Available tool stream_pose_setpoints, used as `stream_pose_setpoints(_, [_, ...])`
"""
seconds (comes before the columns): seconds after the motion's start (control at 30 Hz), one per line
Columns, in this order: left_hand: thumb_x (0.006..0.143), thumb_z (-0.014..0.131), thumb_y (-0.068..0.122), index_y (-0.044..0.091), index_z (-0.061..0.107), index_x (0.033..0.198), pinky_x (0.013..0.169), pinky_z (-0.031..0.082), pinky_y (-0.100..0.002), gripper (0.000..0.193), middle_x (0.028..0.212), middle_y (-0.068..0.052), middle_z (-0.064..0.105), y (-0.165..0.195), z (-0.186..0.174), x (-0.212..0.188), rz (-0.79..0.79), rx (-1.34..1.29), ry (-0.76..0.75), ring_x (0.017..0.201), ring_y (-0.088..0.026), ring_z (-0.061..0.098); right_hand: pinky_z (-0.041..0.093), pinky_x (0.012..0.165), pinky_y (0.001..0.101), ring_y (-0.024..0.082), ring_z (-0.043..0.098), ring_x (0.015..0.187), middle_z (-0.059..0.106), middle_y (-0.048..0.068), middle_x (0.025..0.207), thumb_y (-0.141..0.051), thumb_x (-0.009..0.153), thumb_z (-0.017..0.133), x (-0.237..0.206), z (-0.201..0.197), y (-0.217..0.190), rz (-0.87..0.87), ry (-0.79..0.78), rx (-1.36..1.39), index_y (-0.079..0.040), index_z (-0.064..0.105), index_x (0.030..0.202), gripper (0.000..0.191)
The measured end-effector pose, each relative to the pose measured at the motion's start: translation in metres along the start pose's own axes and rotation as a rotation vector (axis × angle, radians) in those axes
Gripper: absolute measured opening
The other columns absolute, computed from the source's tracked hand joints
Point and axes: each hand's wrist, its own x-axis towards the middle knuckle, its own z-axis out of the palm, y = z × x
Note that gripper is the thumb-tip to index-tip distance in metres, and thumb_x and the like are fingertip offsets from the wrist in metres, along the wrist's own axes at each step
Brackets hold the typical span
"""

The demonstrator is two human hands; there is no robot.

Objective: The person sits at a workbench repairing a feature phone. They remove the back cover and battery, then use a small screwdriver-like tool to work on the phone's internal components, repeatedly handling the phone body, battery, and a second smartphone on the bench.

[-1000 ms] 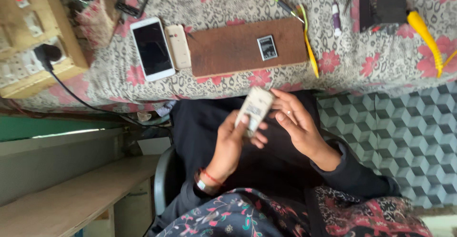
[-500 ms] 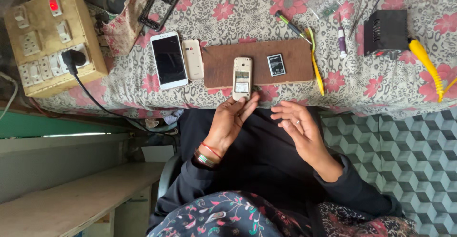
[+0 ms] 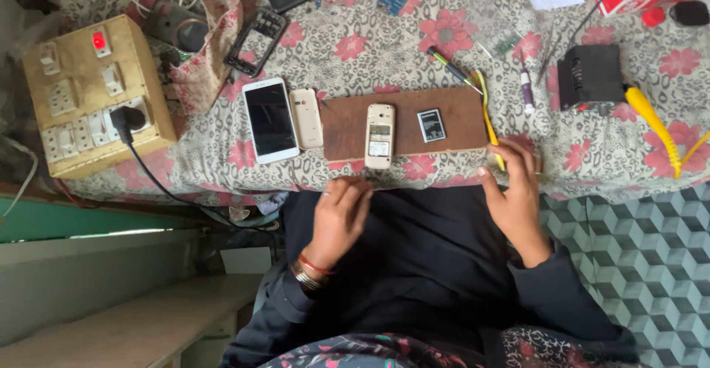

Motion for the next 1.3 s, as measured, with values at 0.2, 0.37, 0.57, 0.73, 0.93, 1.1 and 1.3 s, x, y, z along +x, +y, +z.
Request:
stream_pose_setpoints(0.2, [0.09,0.072,0.0,0.004,0.066,0.116,0.106,0.048,-0.046,0.027,0.127,-0.014,0.064,-0.025,-0.041,0.017,0.037,0.165,0.123,0.125,-0.038,0.058,0.042,0.11,0.0498,0.042,0.054,0.126,0.059,0.021,0.132,-0.01,0.099,0.07,0.007,0.022,0.005,-0.014,-0.018,-0.15,-0.002,0.054,0.14,0.045])
stream_pose_setpoints(0.37, [0.094,0.071,0.017,-0.001,0.052,0.143,0.122,0.034,-0.052,0.055,0.151,-0.021,0.05,-0.021,-0.022,0.024,0.068,0.211,-0.031,0.146,-0.042,0.042,0.046,0.096,0.0501,0.036,0.059,0.105,0.063,0.014,0.112,-0.011,0.095,0.07,0.027,0.026,0.017,0.081,-0.078,-0.232,-0.003,0.057,0.142,0.049])
stream_pose_setpoints(0.57, [0.098,0.066,0.038,0.004,0.043,0.155,0.126,0.021,-0.056,0.071,0.163,-0.027,0.031,-0.01,0.019,0.037,0.067,0.238,-0.094,0.154,-0.044,0.027,0.052,0.069,0.0366,0.022,0.063,0.073,0.065,0.009,0.097,-0.013,0.094,0.07,0.031,0.014,0.054,0.271,-0.146,-0.051,-0.007,0.062,0.14,0.046])
stream_pose_setpoints(0.73, [0.099,0.065,0.041,0.009,0.049,0.153,0.124,0.026,-0.054,0.065,0.163,-0.027,0.034,-0.018,0.037,0.041,0.081,0.332,-0.032,0.153,-0.042,0.032,0.051,0.068,0.0263,0.008,0.056,0.076,0.064,-0.001,0.1,-0.01,0.104,0.061,0.029,0.01,0.078,0.575,-0.017,0.416,-0.006,0.065,0.137,0.033])
stream_pose_setpoints(0.93, [0.099,0.067,0.042,0.001,0.046,0.151,0.121,0.03,-0.053,0.07,0.161,-0.025,0.038,-0.029,0.053,0.032,0.086,0.384,0.052,0.151,-0.039,0.037,0.044,0.068,0.0236,0.007,0.049,0.073,0.068,0.001,0.096,-0.008,0.102,0.06,0.025,0.01,0.048,0.511,-0.115,0.577,-0.005,0.065,0.137,0.036])
stream_pose_setpoints(1.1, [0.098,0.07,0.041,-0.013,0.028,0.155,0.121,0.032,-0.051,0.09,0.16,-0.024,0.042,-0.031,0.051,0.029,0.069,0.295,0.118,0.15,-0.037,0.041,0.049,0.067,0.0285,0.011,0.058,0.074,0.07,0.005,0.085,-0.016,0.101,0.064,0.034,0.017,-0.015,0.409,-0.401,0.3,-0.009,0.07,0.131,0.032])
stream_pose_setpoints(1.3, [0.097,0.069,0.04,-0.014,0.021,0.157,0.122,0.033,-0.049,0.094,0.16,-0.02,0.045,-0.03,0.047,0.027,0.031,0.266,0.148,0.145,-0.036,0.048,0.054,0.069,0.038,0.026,0.072,0.077,0.075,0.011,0.092,-0.022,0.096,0.065,0.06,0.024,-0.058,0.24,-0.621,-0.042,-0.019,0.073,0.124,0.03])
